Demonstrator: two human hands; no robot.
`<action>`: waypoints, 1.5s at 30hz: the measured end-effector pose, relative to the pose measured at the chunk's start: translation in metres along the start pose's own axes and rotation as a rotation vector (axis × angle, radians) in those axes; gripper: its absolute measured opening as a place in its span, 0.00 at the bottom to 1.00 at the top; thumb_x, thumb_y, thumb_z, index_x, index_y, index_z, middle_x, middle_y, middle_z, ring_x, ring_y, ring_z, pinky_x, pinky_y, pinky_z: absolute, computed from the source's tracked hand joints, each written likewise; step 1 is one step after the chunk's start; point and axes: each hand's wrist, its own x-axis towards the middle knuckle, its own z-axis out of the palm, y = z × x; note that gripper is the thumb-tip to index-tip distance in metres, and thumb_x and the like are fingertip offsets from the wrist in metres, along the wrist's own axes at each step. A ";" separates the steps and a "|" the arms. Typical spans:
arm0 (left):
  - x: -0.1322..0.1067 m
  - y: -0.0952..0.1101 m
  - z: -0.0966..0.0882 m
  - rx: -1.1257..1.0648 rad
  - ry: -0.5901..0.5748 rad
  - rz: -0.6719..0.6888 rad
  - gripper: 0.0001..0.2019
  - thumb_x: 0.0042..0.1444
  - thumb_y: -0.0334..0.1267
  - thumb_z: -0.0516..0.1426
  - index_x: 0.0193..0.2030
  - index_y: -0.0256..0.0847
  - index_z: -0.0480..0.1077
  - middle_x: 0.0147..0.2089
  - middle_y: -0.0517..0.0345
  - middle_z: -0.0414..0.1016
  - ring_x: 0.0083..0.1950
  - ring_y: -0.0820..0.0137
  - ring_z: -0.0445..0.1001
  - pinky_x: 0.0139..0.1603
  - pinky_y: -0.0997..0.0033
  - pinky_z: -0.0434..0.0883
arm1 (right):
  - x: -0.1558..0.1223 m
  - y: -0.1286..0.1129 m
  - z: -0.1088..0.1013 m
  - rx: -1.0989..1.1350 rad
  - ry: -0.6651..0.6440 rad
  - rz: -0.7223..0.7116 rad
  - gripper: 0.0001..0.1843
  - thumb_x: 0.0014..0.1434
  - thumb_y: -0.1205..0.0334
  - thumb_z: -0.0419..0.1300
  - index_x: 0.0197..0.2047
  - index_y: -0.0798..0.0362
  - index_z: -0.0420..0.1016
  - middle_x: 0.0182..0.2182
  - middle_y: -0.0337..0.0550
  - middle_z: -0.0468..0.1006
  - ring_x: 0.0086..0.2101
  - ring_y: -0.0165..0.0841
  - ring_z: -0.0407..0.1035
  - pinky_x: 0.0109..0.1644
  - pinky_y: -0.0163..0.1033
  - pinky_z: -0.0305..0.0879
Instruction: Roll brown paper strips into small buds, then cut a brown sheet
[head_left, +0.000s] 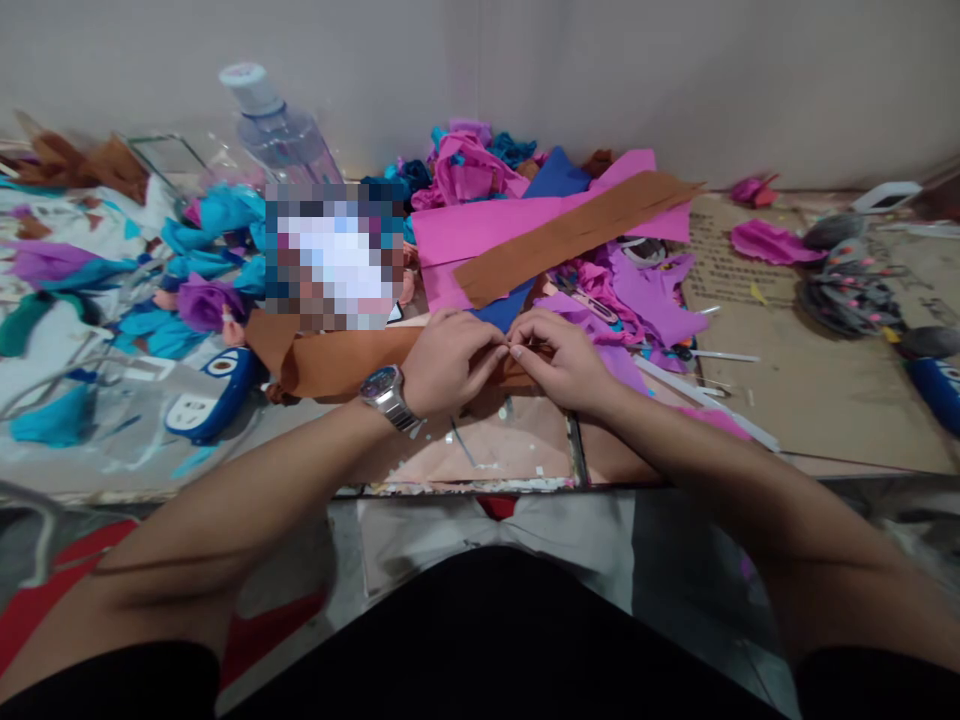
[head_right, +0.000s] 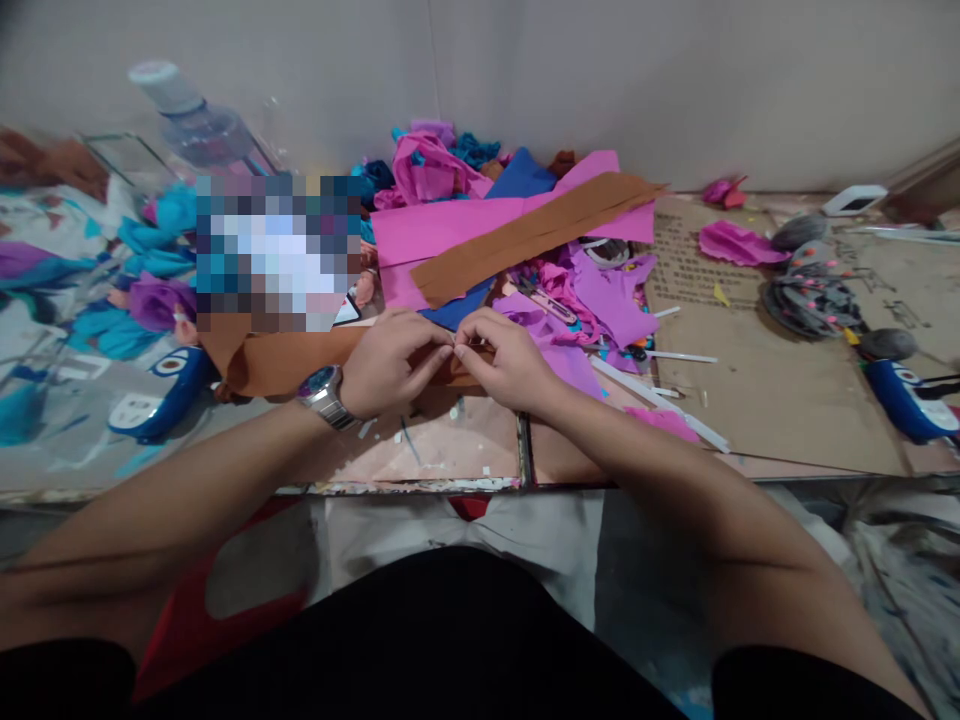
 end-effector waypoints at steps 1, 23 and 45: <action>0.000 0.000 0.000 -0.003 -0.004 0.001 0.12 0.72 0.43 0.53 0.45 0.41 0.77 0.44 0.53 0.84 0.47 0.61 0.79 0.56 0.55 0.66 | 0.000 0.000 0.000 0.005 -0.008 -0.004 0.04 0.67 0.67 0.60 0.38 0.51 0.72 0.40 0.45 0.76 0.42 0.37 0.71 0.49 0.44 0.67; 0.003 -0.002 -0.005 -0.057 0.005 -0.096 0.14 0.70 0.44 0.55 0.46 0.43 0.81 0.45 0.54 0.85 0.47 0.62 0.79 0.55 0.57 0.69 | 0.004 0.001 -0.008 -0.054 -0.012 0.010 0.06 0.67 0.61 0.60 0.35 0.50 0.72 0.38 0.46 0.80 0.40 0.38 0.72 0.49 0.46 0.69; 0.006 -0.008 -0.013 -0.149 0.004 -0.081 0.13 0.67 0.44 0.55 0.45 0.41 0.79 0.43 0.51 0.84 0.44 0.62 0.80 0.50 0.61 0.73 | 0.005 0.004 -0.011 0.039 0.000 0.062 0.09 0.67 0.57 0.61 0.36 0.50 0.73 0.37 0.44 0.79 0.39 0.37 0.72 0.48 0.45 0.68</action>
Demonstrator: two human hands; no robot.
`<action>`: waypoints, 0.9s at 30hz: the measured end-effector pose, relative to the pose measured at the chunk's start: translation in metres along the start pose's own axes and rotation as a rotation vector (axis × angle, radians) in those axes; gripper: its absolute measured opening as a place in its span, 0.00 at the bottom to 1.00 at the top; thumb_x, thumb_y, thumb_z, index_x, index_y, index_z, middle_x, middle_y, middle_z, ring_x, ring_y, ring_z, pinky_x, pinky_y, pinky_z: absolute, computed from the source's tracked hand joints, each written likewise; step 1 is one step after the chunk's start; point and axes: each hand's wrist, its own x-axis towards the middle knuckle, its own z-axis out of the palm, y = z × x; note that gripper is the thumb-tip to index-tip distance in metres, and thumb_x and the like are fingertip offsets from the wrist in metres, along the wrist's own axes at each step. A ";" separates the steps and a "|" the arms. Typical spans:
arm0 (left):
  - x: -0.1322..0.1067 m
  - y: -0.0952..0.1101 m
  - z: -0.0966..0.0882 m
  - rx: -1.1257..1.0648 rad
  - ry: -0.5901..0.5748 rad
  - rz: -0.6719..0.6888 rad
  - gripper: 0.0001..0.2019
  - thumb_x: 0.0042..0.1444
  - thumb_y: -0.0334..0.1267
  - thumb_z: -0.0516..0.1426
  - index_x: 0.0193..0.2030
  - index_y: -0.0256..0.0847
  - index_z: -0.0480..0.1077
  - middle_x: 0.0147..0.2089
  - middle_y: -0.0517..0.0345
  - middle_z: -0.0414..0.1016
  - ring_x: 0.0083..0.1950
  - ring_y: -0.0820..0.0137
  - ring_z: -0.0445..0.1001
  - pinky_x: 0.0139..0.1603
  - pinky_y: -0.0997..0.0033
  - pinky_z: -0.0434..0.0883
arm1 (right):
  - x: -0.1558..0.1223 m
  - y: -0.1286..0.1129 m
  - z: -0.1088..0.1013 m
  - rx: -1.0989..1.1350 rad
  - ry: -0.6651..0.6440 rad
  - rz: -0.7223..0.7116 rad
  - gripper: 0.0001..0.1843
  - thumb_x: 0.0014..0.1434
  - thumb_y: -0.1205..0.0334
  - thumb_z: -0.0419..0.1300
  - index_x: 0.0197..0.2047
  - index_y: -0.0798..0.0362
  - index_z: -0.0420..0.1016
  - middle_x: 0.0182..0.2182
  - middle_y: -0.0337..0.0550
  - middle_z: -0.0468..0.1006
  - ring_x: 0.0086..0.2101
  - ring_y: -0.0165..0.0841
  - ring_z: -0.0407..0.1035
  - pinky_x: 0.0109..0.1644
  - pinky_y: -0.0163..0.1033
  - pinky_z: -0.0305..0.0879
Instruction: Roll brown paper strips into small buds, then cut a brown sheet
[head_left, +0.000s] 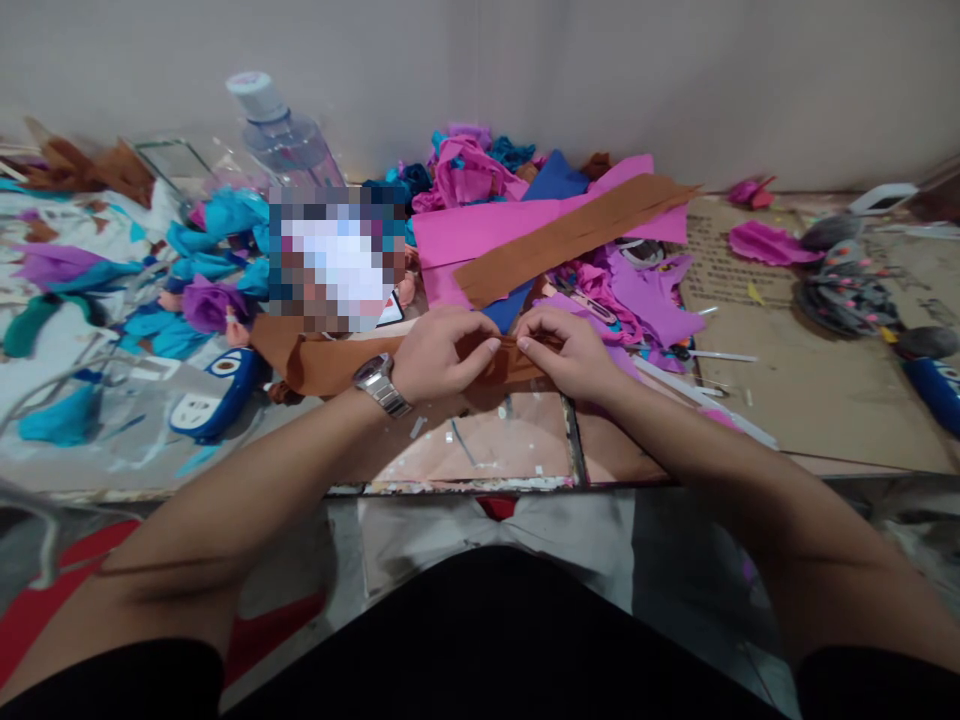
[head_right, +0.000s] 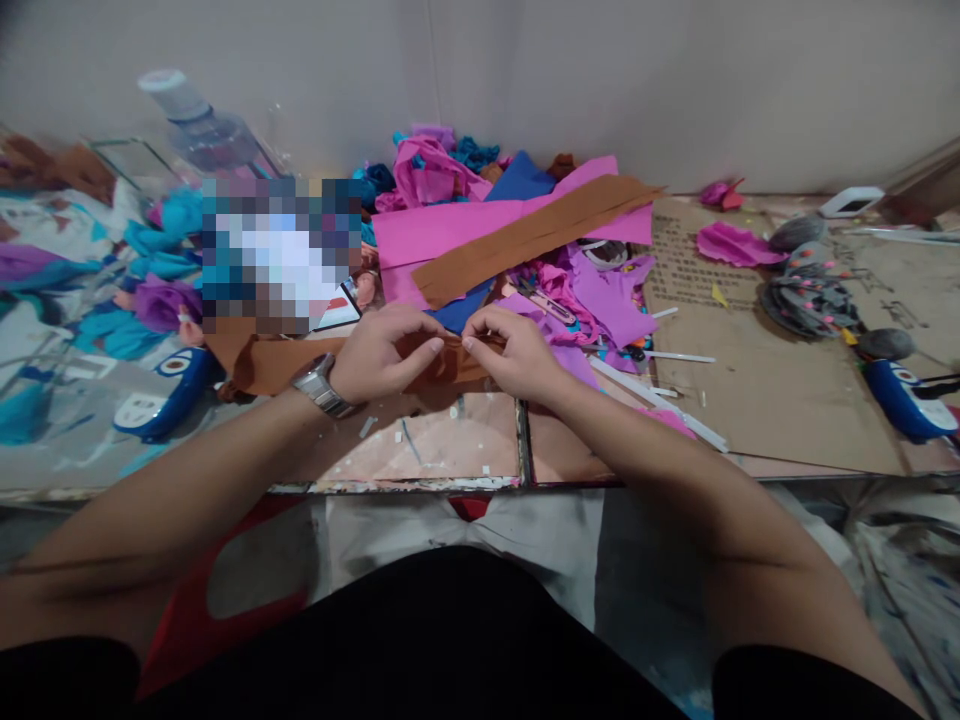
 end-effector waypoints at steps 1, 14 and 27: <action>0.000 0.001 0.001 -0.003 -0.013 0.008 0.14 0.67 0.44 0.55 0.44 0.41 0.80 0.43 0.51 0.85 0.44 0.62 0.80 0.50 0.61 0.73 | 0.000 0.000 0.001 0.004 -0.013 -0.005 0.09 0.67 0.57 0.61 0.36 0.50 0.73 0.37 0.44 0.79 0.39 0.37 0.72 0.48 0.45 0.68; -0.001 0.000 0.006 0.043 -0.043 -0.059 0.15 0.67 0.44 0.55 0.45 0.43 0.83 0.44 0.53 0.87 0.43 0.63 0.83 0.47 0.63 0.74 | -0.003 0.001 0.001 -0.238 -0.041 -0.076 0.05 0.65 0.59 0.64 0.43 0.50 0.80 0.38 0.45 0.83 0.41 0.40 0.75 0.48 0.46 0.68; -0.001 0.003 0.003 -0.096 -0.103 -0.103 0.13 0.64 0.43 0.58 0.41 0.43 0.84 0.41 0.55 0.87 0.40 0.64 0.82 0.45 0.65 0.76 | -0.004 0.000 0.003 -0.196 -0.023 -0.020 0.06 0.65 0.60 0.65 0.39 0.51 0.82 0.34 0.43 0.84 0.36 0.37 0.75 0.42 0.42 0.69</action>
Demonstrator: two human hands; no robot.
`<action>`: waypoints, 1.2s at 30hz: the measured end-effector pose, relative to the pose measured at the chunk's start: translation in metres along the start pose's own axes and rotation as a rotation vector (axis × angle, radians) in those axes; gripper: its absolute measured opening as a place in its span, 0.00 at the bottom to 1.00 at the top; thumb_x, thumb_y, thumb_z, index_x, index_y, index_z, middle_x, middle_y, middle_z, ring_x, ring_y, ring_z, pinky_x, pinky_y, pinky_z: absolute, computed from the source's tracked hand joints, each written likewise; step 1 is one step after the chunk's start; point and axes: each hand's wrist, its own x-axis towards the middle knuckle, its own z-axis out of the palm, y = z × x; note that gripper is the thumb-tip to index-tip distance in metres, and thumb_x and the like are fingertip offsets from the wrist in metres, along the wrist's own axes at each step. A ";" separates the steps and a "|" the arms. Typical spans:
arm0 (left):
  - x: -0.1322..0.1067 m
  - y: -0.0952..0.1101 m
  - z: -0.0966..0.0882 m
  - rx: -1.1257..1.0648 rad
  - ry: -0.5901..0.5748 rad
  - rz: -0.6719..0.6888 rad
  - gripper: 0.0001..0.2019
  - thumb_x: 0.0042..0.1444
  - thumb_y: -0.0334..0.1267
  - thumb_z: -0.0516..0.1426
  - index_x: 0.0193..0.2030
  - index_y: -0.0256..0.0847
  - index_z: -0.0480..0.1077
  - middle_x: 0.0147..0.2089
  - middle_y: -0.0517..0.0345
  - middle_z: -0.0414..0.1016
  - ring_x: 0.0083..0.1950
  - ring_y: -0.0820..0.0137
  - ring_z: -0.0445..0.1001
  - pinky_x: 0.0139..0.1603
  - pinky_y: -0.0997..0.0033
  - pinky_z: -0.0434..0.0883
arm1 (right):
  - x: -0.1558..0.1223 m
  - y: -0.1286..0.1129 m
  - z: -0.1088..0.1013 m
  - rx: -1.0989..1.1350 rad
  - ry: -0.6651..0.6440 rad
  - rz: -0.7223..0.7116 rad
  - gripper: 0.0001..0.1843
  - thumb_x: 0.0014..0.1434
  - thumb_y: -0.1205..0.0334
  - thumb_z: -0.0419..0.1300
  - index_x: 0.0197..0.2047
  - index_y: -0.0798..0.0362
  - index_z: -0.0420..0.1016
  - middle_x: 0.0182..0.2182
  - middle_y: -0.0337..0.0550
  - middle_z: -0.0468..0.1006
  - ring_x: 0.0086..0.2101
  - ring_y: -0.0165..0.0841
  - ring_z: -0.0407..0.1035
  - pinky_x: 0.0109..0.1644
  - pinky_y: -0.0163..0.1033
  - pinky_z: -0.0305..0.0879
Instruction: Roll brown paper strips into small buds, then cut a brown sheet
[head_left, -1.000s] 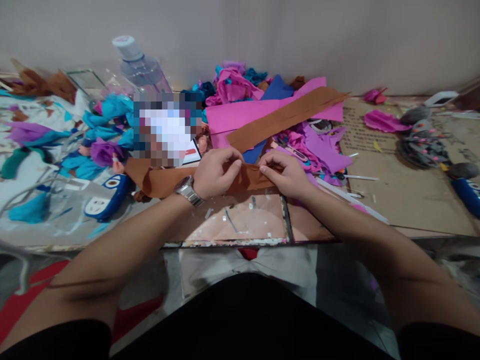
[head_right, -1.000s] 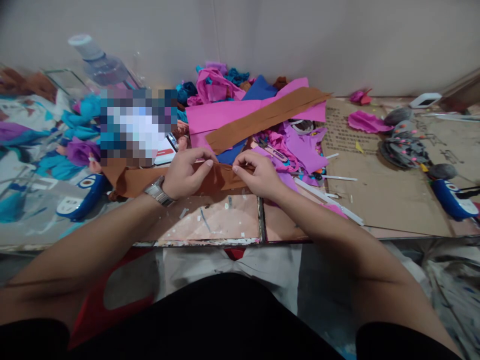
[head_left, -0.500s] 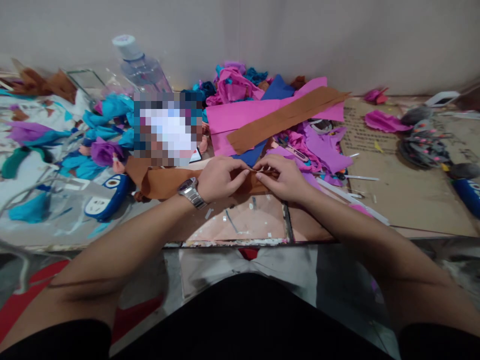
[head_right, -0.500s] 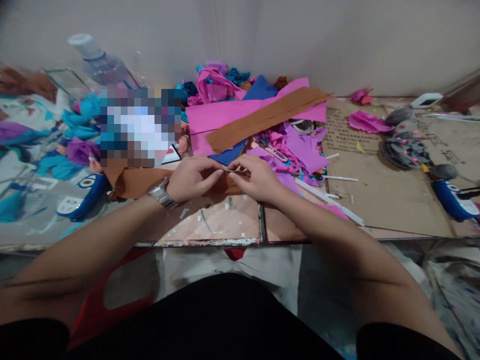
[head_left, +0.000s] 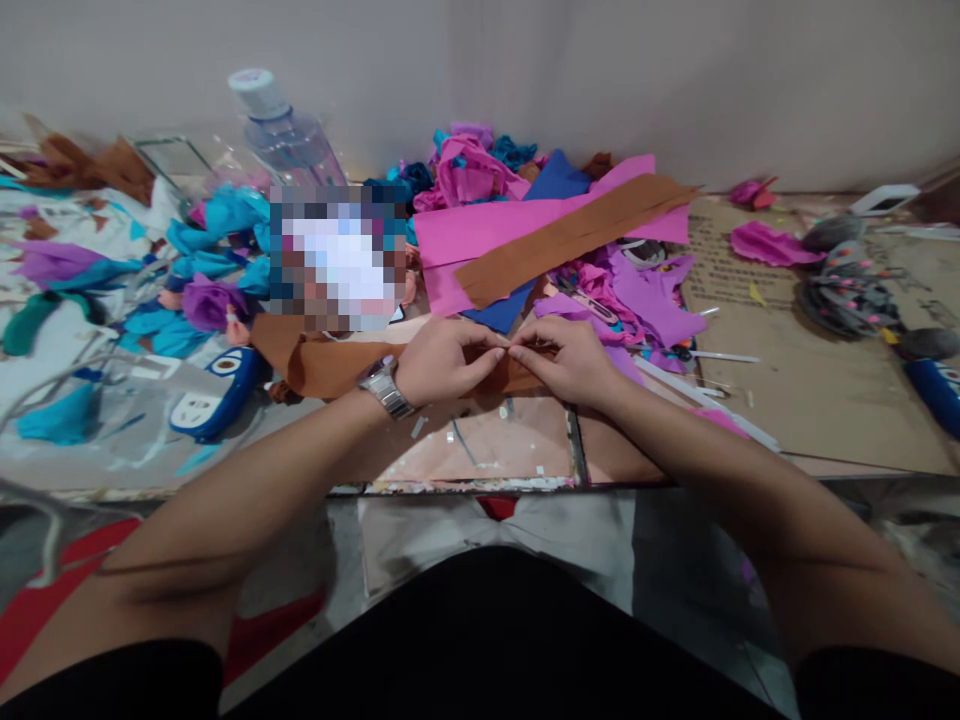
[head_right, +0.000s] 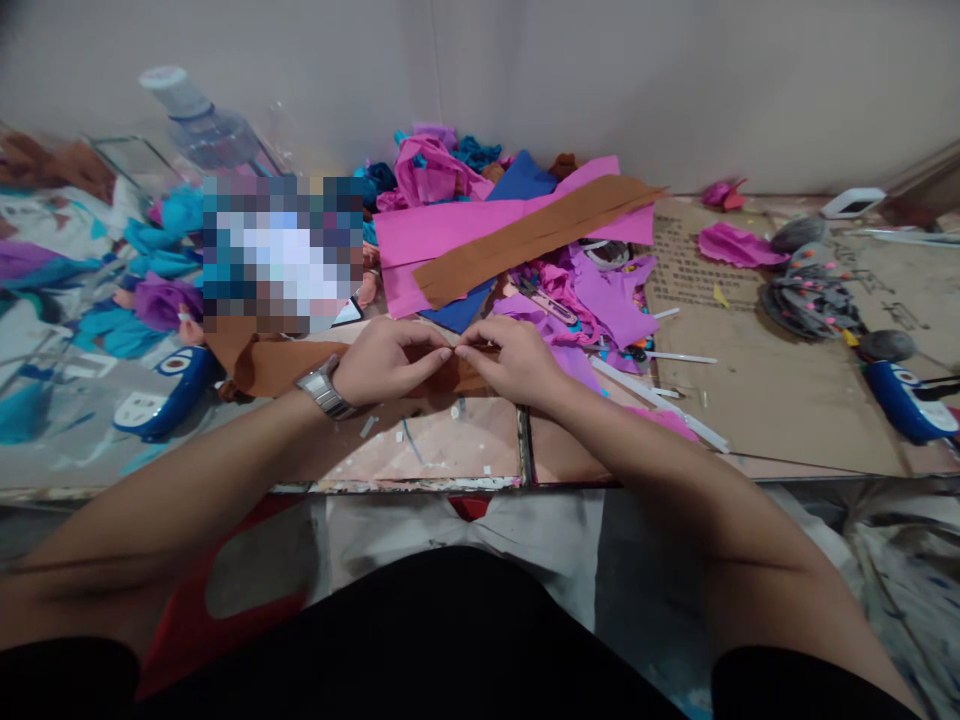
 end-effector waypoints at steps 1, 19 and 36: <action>0.000 0.000 0.000 0.001 -0.002 0.001 0.13 0.64 0.43 0.58 0.41 0.43 0.84 0.41 0.55 0.87 0.40 0.64 0.82 0.45 0.65 0.76 | 0.000 0.000 0.000 0.000 -0.001 0.001 0.05 0.65 0.60 0.65 0.39 0.51 0.82 0.34 0.42 0.84 0.36 0.37 0.75 0.41 0.42 0.68; 0.000 0.000 0.000 0.093 0.070 -0.075 0.15 0.64 0.45 0.57 0.43 0.42 0.84 0.41 0.55 0.87 0.36 0.65 0.81 0.41 0.66 0.72 | 0.000 0.000 0.000 0.058 0.012 0.075 0.06 0.64 0.61 0.64 0.41 0.52 0.82 0.36 0.42 0.85 0.37 0.37 0.78 0.43 0.40 0.70; -0.007 0.014 0.007 0.457 0.172 -0.022 0.17 0.67 0.52 0.56 0.42 0.45 0.81 0.43 0.52 0.85 0.55 0.49 0.76 0.75 0.26 0.41 | -0.001 0.001 0.001 0.052 0.010 0.069 0.05 0.64 0.63 0.64 0.39 0.53 0.81 0.35 0.42 0.83 0.36 0.35 0.76 0.42 0.39 0.68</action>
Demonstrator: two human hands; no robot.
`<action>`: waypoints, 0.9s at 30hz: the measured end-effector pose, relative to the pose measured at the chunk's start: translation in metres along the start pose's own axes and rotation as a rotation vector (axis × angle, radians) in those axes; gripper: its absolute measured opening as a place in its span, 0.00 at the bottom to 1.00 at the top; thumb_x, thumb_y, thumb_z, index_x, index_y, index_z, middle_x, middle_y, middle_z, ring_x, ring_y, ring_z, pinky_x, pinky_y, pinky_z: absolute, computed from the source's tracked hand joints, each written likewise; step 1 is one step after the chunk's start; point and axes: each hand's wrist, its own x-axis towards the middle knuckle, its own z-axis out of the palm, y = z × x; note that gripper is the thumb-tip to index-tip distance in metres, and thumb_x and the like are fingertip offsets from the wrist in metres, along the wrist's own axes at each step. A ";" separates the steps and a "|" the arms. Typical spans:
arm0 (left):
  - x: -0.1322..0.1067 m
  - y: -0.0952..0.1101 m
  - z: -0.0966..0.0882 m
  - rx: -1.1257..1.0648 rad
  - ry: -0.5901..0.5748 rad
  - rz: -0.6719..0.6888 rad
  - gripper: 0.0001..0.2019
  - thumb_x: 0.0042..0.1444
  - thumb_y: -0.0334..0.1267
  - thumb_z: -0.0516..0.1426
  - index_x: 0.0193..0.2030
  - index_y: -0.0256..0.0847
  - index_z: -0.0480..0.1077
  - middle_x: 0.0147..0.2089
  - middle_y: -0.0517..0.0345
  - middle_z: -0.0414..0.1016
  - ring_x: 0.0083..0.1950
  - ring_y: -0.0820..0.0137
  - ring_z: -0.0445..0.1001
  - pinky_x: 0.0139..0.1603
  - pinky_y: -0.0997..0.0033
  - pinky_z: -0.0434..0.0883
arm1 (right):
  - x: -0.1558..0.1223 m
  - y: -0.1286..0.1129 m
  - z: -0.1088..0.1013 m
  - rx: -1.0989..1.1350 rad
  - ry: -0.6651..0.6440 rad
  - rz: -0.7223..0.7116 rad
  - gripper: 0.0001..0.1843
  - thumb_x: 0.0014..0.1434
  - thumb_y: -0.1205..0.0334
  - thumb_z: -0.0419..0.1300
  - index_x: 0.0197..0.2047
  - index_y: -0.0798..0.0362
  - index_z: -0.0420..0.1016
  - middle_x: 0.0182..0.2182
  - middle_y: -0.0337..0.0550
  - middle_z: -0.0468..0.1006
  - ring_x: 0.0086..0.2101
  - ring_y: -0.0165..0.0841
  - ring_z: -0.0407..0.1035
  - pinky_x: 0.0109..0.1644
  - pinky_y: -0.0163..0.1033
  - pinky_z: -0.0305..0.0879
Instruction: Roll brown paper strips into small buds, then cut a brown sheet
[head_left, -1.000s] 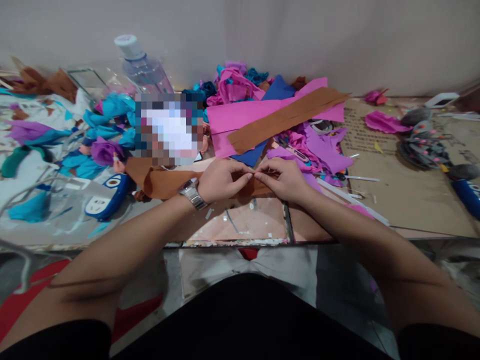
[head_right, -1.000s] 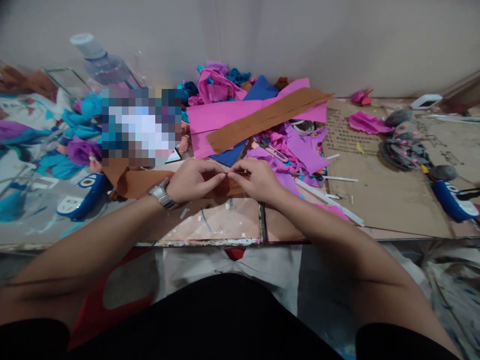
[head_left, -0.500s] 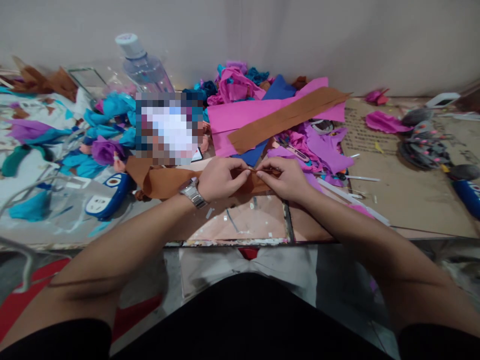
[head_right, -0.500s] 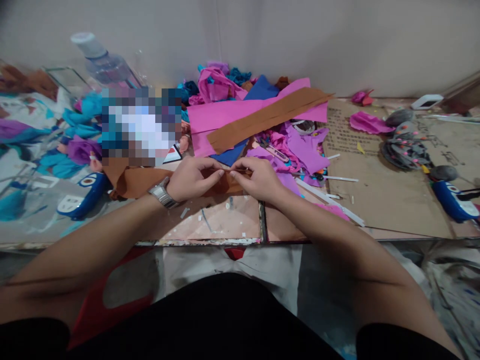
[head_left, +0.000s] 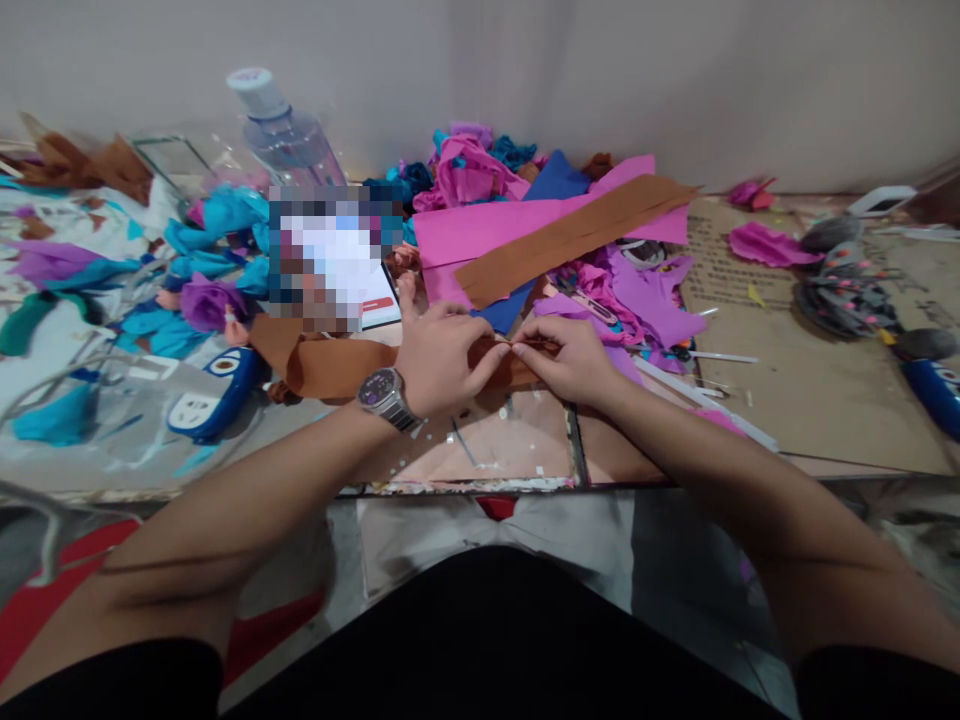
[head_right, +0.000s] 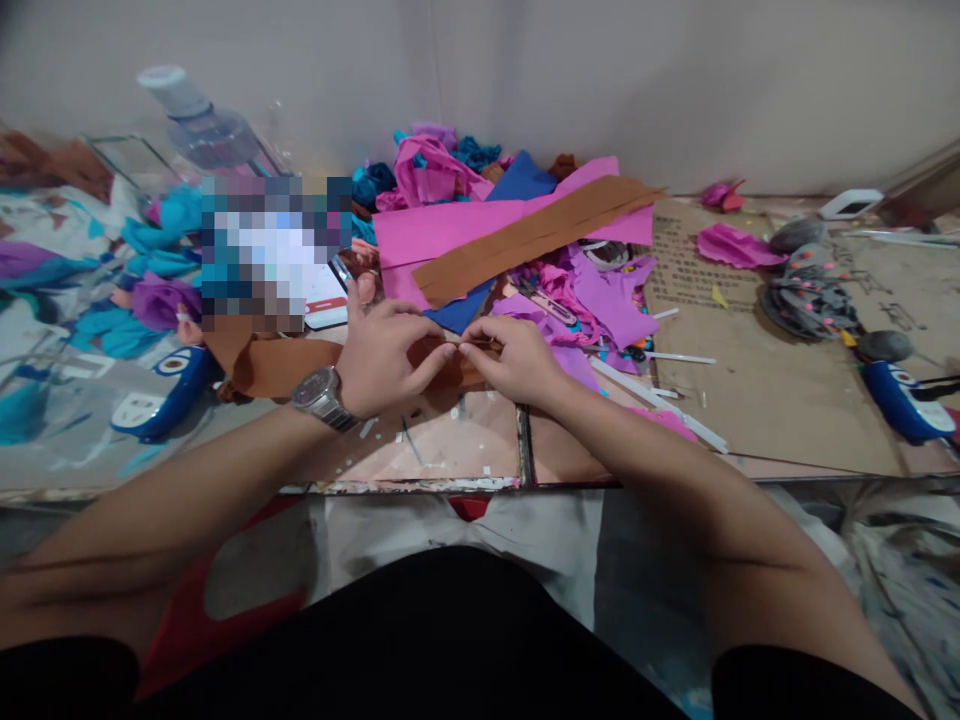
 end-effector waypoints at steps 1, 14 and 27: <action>0.000 0.000 0.000 0.014 0.011 -0.015 0.17 0.67 0.52 0.55 0.42 0.45 0.81 0.43 0.51 0.85 0.56 0.48 0.75 0.75 0.24 0.39 | 0.000 0.000 0.000 -0.005 0.001 -0.002 0.05 0.63 0.63 0.64 0.39 0.53 0.81 0.35 0.42 0.83 0.36 0.35 0.76 0.42 0.39 0.68; 0.002 -0.003 -0.001 0.036 0.025 -0.097 0.20 0.67 0.55 0.54 0.41 0.46 0.82 0.43 0.50 0.84 0.58 0.46 0.73 0.74 0.20 0.30 | 0.000 0.000 0.000 0.014 -0.003 0.004 0.05 0.64 0.62 0.63 0.39 0.52 0.81 0.35 0.42 0.84 0.35 0.35 0.76 0.41 0.40 0.69; 0.003 -0.008 0.006 -0.320 -0.152 0.104 0.15 0.70 0.44 0.53 0.48 0.42 0.80 0.47 0.52 0.85 0.48 0.61 0.81 0.54 0.59 0.73 | -0.001 -0.003 -0.001 -0.015 -0.023 -0.042 0.05 0.63 0.64 0.62 0.39 0.53 0.81 0.35 0.42 0.83 0.36 0.35 0.76 0.43 0.40 0.68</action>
